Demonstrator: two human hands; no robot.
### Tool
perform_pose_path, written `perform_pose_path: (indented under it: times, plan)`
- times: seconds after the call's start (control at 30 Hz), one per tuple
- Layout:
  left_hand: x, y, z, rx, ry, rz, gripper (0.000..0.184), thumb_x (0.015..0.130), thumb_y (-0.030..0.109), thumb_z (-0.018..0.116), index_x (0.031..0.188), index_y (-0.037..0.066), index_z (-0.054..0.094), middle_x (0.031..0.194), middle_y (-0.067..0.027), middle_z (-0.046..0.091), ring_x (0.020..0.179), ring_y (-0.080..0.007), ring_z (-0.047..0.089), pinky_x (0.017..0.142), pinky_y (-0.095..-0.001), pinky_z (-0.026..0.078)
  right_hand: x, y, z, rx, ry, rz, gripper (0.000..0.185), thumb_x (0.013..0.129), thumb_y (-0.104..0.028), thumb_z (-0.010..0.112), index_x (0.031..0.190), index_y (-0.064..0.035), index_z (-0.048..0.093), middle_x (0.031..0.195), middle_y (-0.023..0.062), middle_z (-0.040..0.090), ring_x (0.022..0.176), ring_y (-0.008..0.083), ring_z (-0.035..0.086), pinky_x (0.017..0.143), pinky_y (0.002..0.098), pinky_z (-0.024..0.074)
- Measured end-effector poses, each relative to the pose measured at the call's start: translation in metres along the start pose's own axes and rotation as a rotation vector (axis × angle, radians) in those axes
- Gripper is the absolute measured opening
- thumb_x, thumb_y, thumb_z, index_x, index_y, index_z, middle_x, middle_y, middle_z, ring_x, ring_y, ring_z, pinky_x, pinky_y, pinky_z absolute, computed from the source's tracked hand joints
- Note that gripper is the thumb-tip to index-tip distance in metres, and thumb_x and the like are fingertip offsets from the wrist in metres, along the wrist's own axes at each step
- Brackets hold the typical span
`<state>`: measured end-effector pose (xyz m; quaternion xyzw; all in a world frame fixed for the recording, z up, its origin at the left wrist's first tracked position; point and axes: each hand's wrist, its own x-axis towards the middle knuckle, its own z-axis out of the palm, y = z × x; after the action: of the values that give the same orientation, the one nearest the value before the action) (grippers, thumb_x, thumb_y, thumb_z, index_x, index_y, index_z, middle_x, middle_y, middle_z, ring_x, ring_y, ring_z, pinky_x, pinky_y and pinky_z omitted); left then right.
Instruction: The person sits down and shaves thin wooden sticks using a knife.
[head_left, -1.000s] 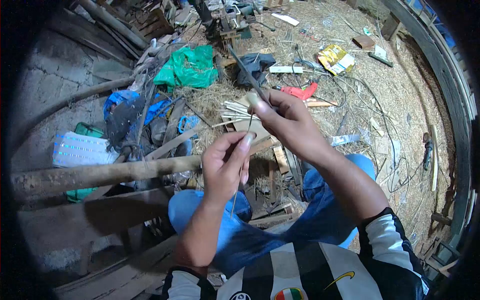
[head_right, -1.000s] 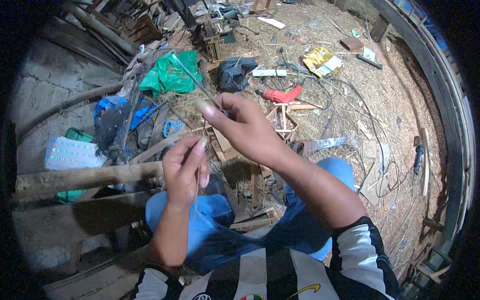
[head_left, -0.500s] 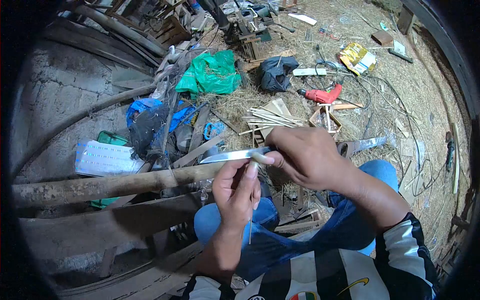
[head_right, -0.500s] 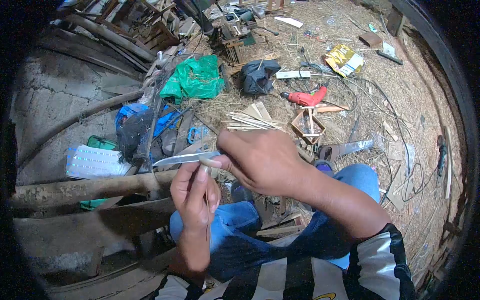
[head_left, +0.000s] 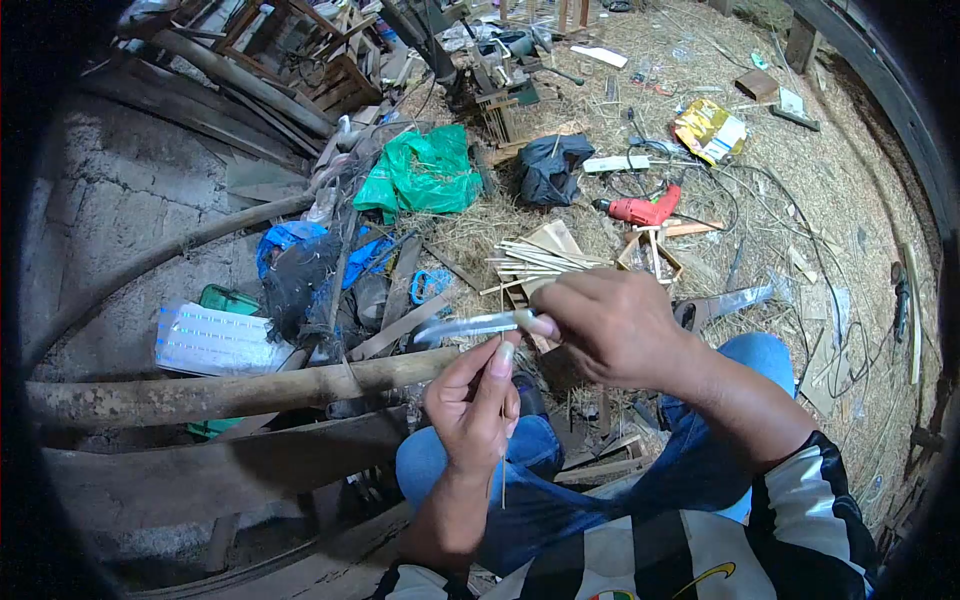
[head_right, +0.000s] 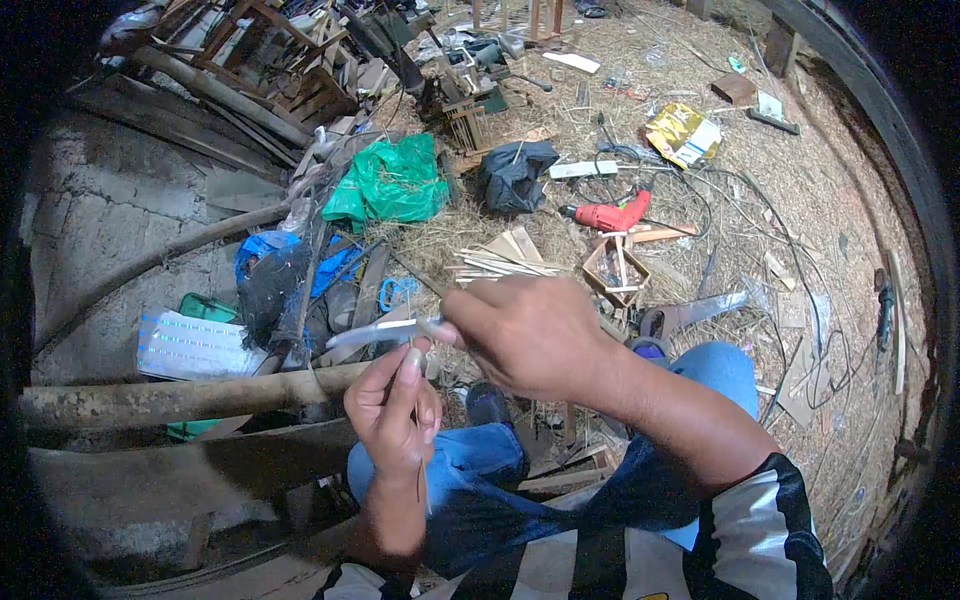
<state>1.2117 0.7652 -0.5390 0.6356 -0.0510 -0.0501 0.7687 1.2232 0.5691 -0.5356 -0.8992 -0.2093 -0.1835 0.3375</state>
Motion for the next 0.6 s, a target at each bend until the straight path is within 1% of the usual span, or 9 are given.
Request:
perform_pose_path:
  times: [0.07, 0.17, 0.23, 0.3, 0.33, 0.43, 0.47, 0.5, 0.6]
  plan:
    - [0.000, -0.004, -0.003, -0.032, -0.022, -0.001, 0.018, 0.095, 0.004, 0.063, 0.110, -0.002, 0.070, 0.075, -0.0073, 0.068, 0.044, -0.0047, 0.048, 0.037, -0.0206, 0.037, -0.002, -0.004, -0.001, 0.002, -0.022, -0.045, 0.019, 0.087, -0.027, 0.067, 0.094, -0.0103, 0.060, 0.073, 0.0081, 0.058, 0.065, 0.0300, 0.062, 0.052, 0.0431, 0.0467]
    - [-0.001, -0.010, -0.008, 0.001, -0.048, 0.096, 0.020, 0.097, 0.002, 0.057, 0.111, -0.006, 0.068, 0.079, -0.0149, 0.070, 0.039, -0.0062, 0.041, 0.035, -0.0223, 0.035, 0.001, 0.001, -0.007, -0.053, -0.043, 0.027, 0.020, 0.093, -0.031, 0.060, 0.089, -0.0115, 0.057, 0.073, 0.0075, 0.061, 0.067, 0.0297, 0.066, 0.051, 0.0438, 0.0496]
    - [0.003, -0.006, -0.008, -0.033, -0.098, 0.046, 0.020, 0.097, 0.003, 0.057, 0.112, -0.006, 0.067, 0.068, -0.0116, 0.066, 0.037, -0.0063, 0.039, 0.035, -0.0230, 0.034, 0.000, 0.000, -0.002, -0.041, -0.037, 0.013, 0.021, 0.092, -0.033, 0.061, 0.089, -0.0117, 0.058, 0.073, 0.0072, 0.061, 0.067, 0.0300, 0.066, 0.051, 0.0441, 0.0497]
    - [0.003, 0.004, -0.001, -0.011, -0.071, -0.011, 0.020, 0.097, 0.003, 0.058, 0.111, -0.007, 0.067, 0.060, -0.0084, 0.060, 0.036, -0.0065, 0.038, 0.034, -0.0231, 0.034, -0.003, -0.001, 0.001, 0.044, 0.060, -0.049, 0.014, 0.083, -0.019, 0.066, 0.094, -0.0121, 0.061, 0.072, 0.0083, 0.059, 0.064, 0.0304, 0.063, 0.052, 0.0437, 0.0467]
    - [0.000, 0.009, 0.001, 0.011, -0.036, -0.081, 0.020, 0.097, 0.004, 0.058, 0.110, -0.007, 0.068, 0.052, -0.0052, 0.053, 0.035, -0.0068, 0.037, 0.034, -0.0232, 0.033, -0.004, -0.002, 0.002, 0.048, 0.056, -0.044, 0.014, 0.083, -0.019, 0.066, 0.094, -0.0121, 0.061, 0.072, 0.0083, 0.059, 0.064, 0.0304, 0.063, 0.052, 0.0437, 0.0467]
    - [0.004, 0.000, -0.007, -0.135, -0.084, -0.073, 0.021, 0.097, 0.004, 0.057, 0.112, -0.006, 0.068, 0.054, -0.0055, 0.056, 0.035, -0.0073, 0.036, 0.034, -0.0228, 0.032, 0.001, -0.002, -0.002, -0.065, -0.035, 0.056, 0.020, 0.090, -0.032, 0.062, 0.090, -0.0120, 0.058, 0.074, 0.0073, 0.063, 0.067, 0.0305, 0.066, 0.052, 0.0447, 0.0494]
    - [0.004, -0.001, -0.007, -0.163, -0.106, -0.025, 0.022, 0.097, 0.003, 0.057, 0.114, -0.005, 0.068, 0.073, -0.0123, 0.069, 0.036, -0.0063, 0.037, 0.034, -0.0226, 0.032, 0.001, -0.002, 0.000, -0.036, 0.002, 0.024, 0.019, 0.089, -0.030, 0.062, 0.090, -0.0120, 0.058, 0.074, 0.0071, 0.062, 0.066, 0.0305, 0.066, 0.052, 0.0449, 0.0493]
    - [0.004, -0.003, -0.009, -0.164, -0.108, -0.025, 0.022, 0.097, 0.003, 0.057, 0.114, -0.005, 0.068, 0.073, -0.0123, 0.069, 0.036, -0.0063, 0.037, 0.034, -0.0226, 0.032, 0.000, -0.002, 0.001, -0.003, 0.035, -0.001, 0.018, 0.089, -0.029, 0.063, 0.091, -0.0119, 0.058, 0.074, 0.0069, 0.062, 0.066, 0.0305, 0.066, 0.052, 0.0450, 0.0492]
    - [0.003, -0.005, -0.009, -0.132, -0.078, -0.023, 0.022, 0.096, 0.001, 0.058, 0.115, -0.004, 0.068, 0.097, -0.0188, 0.073, 0.038, -0.0043, 0.039, 0.034, -0.0218, 0.033, -0.003, 0.002, 0.003, -0.049, 0.038, 0.020, 0.016, 0.088, -0.028, 0.063, 0.090, -0.0131, 0.058, 0.072, 0.0066, 0.061, 0.064, 0.0311, 0.065, 0.050, 0.0458, 0.0482]
